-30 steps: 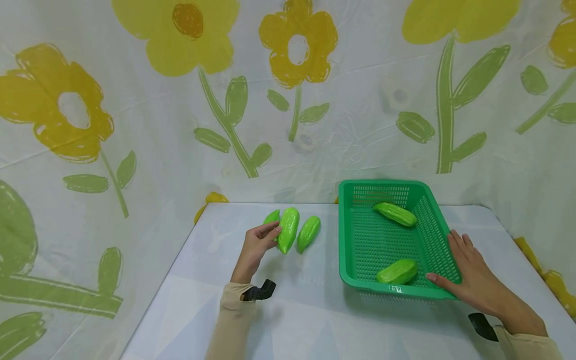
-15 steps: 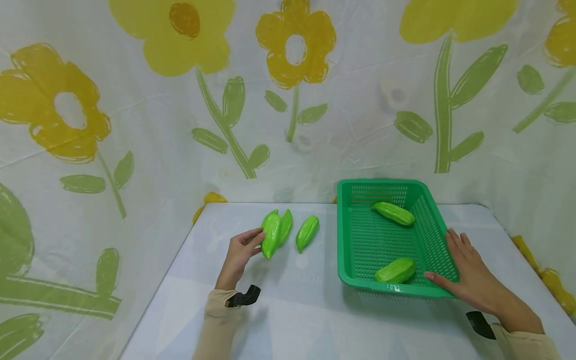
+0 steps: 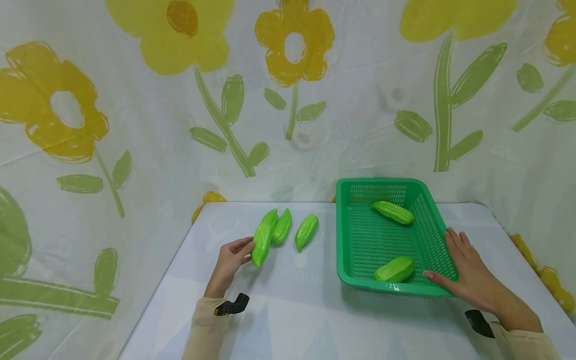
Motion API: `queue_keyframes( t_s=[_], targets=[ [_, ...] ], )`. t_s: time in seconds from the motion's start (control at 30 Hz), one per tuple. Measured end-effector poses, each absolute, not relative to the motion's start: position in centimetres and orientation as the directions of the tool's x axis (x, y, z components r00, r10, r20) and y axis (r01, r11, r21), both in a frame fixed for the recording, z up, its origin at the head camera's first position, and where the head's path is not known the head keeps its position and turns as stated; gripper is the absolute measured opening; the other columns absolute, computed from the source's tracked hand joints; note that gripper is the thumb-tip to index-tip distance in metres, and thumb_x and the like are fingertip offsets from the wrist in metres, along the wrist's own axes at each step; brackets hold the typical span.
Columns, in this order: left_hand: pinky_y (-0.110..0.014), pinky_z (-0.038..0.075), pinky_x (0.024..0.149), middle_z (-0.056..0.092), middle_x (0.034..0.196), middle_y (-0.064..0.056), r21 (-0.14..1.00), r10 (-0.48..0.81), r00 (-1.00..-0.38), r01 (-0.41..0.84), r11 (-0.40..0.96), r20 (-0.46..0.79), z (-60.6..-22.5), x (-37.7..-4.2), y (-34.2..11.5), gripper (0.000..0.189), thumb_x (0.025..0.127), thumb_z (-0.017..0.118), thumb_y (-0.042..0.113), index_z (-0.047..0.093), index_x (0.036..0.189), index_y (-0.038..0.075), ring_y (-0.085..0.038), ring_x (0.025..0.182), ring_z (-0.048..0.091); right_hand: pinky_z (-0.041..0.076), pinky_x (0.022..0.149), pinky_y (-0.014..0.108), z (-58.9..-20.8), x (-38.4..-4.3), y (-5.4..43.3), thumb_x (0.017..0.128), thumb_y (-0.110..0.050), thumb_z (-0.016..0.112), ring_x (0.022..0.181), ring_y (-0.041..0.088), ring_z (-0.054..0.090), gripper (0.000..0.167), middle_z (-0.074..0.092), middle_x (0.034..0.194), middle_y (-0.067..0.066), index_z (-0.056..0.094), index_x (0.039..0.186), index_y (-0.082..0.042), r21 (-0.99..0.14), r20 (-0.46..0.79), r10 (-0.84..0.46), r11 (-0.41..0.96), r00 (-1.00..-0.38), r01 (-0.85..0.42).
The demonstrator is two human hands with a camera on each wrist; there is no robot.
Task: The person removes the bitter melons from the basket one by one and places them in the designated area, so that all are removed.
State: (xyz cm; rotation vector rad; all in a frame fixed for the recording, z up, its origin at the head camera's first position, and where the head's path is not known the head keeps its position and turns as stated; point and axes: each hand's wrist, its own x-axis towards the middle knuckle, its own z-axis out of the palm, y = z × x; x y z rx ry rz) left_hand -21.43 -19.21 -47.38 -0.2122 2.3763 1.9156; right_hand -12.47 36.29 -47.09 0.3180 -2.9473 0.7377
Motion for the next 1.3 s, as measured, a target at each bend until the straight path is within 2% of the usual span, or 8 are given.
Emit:
queue_keyframes(
  t_s=[0.1, 0.17, 0.47, 0.63, 0.73, 0.87, 1.0, 1.3],
  targets=[
    [-0.028, 0.063, 0.087, 0.067, 0.137, -0.022, 0.959, -0.056, -0.986, -0.167, 0.231, -0.158, -47.6, -21.1, -19.4, 0.041, 0.102, 0.067, 0.022, 0.065, 0.136, -0.001, -0.015, 0.111, 0.069, -0.03, 0.123, 0.042, -47.1, -12.4, 36.3, 0.097, -0.046, 0.065, 0.157, 0.046, -0.023, 0.11, -0.01, 0.171, 0.03, -0.007, 0.162, 0.007, -0.45, 0.138, -0.181, 0.864, -0.974, -0.225],
    [-0.031, 0.063, 0.09, 0.066, 0.138, -0.022, 0.954, -0.052, -0.985, -0.17, 0.247, -0.162, -47.7, -20.9, -19.6, 0.041, 0.102, 0.067, 0.022, 0.065, 0.136, -0.001, -0.018, 0.114, 0.069, -0.03, 0.122, 0.04, -47.2, -12.4, 36.3, 0.097, -0.045, 0.065, 0.157, 0.046, -0.022, 0.11, -0.01, 0.171, 0.03, -0.007, 0.162, 0.007, -0.45, 0.142, -0.182, 0.864, -0.973, -0.228],
    [-0.035, 0.063, 0.093, 0.063, 0.142, -0.024, 0.94, -0.056, -0.979, -0.203, 0.276, -0.195, -48.4, -20.1, -20.5, 0.043, 0.102, 0.067, 0.022, 0.063, 0.139, -0.002, -0.023, 0.12, 0.066, -0.024, 0.126, 0.054, -47.3, -12.6, 36.3, 0.097, -0.046, 0.065, 0.157, 0.045, -0.023, 0.111, -0.01, 0.171, 0.03, -0.008, 0.162, 0.006, -0.458, 0.127, -0.183, 0.861, -0.975, -0.221],
    [-0.038, 0.062, 0.094, 0.062, 0.141, -0.024, 0.937, -0.053, -0.976, -0.217, 0.275, -0.211, -48.7, -19.8, -20.9, 0.043, 0.102, 0.067, 0.022, 0.063, 0.138, -0.001, -0.024, 0.12, 0.065, -0.027, 0.124, 0.05, -47.3, -12.6, 36.4, 0.098, -0.046, 0.065, 0.157, 0.046, -0.024, 0.11, -0.011, 0.17, 0.031, -0.008, 0.162, 0.007, -0.455, 0.119, -0.184, 0.863, -0.976, -0.218],
    [-0.037, 0.062, 0.093, 0.063, 0.141, -0.024, 0.937, -0.053, -0.976, -0.216, 0.274, -0.209, -48.9, -19.7, -21.0, 0.043, 0.101, 0.068, 0.021, 0.064, 0.137, -0.002, -0.023, 0.119, 0.066, -0.028, 0.124, 0.05, -47.3, -12.5, 36.5, 0.098, -0.045, 0.064, 0.156, 0.047, -0.025, 0.109, -0.012, 0.17, 0.03, -0.008, 0.162, 0.006, -0.465, 0.116, -0.183, 0.859, -0.976, -0.216],
    [-0.035, 0.063, 0.09, 0.063, 0.139, -0.025, 0.938, -0.048, -0.978, -0.207, 0.277, -0.202, -49.2, -19.7, -21.1, 0.043, 0.101, 0.068, 0.021, 0.064, 0.137, -0.003, -0.023, 0.118, 0.067, -0.025, 0.124, 0.058, -47.6, -12.3, 36.5, 0.098, -0.045, 0.064, 0.156, 0.048, -0.024, 0.11, -0.013, 0.17, 0.03, -0.009, 0.162, 0.006, -0.484, 0.096, -0.177, 0.852, -0.979, -0.202],
    [-0.032, 0.062, 0.089, 0.063, 0.138, -0.026, 0.936, -0.039, -0.977, -0.21, 0.283, -0.208, -49.6, -19.7, -21.2, 0.044, 0.101, 0.067, 0.021, 0.063, 0.137, -0.004, -0.022, 0.116, 0.067, -0.023, 0.124, 0.061, -47.6, -12.2, 36.4, 0.098, -0.046, 0.064, 0.156, 0.049, -0.024, 0.11, -0.013, 0.17, 0.031, -0.009, 0.162, 0.007, -0.48, 0.089, -0.175, 0.855, -0.98, -0.197],
    [-0.031, 0.063, 0.087, 0.064, 0.137, -0.026, 0.936, -0.044, -0.978, -0.208, 0.285, -0.204, -49.6, -19.8, -21.1, 0.04, 0.102, 0.066, 0.017, 0.064, 0.135, -0.005, -0.024, 0.116, 0.067, -0.028, 0.123, 0.053, -47.1, -12.5, 36.4, 0.098, -0.045, 0.064, 0.156, 0.047, -0.025, 0.11, -0.013, 0.17, 0.031, -0.009, 0.162, 0.006, -0.47, 0.105, -0.187, 0.856, -0.977, -0.214]
  ],
)
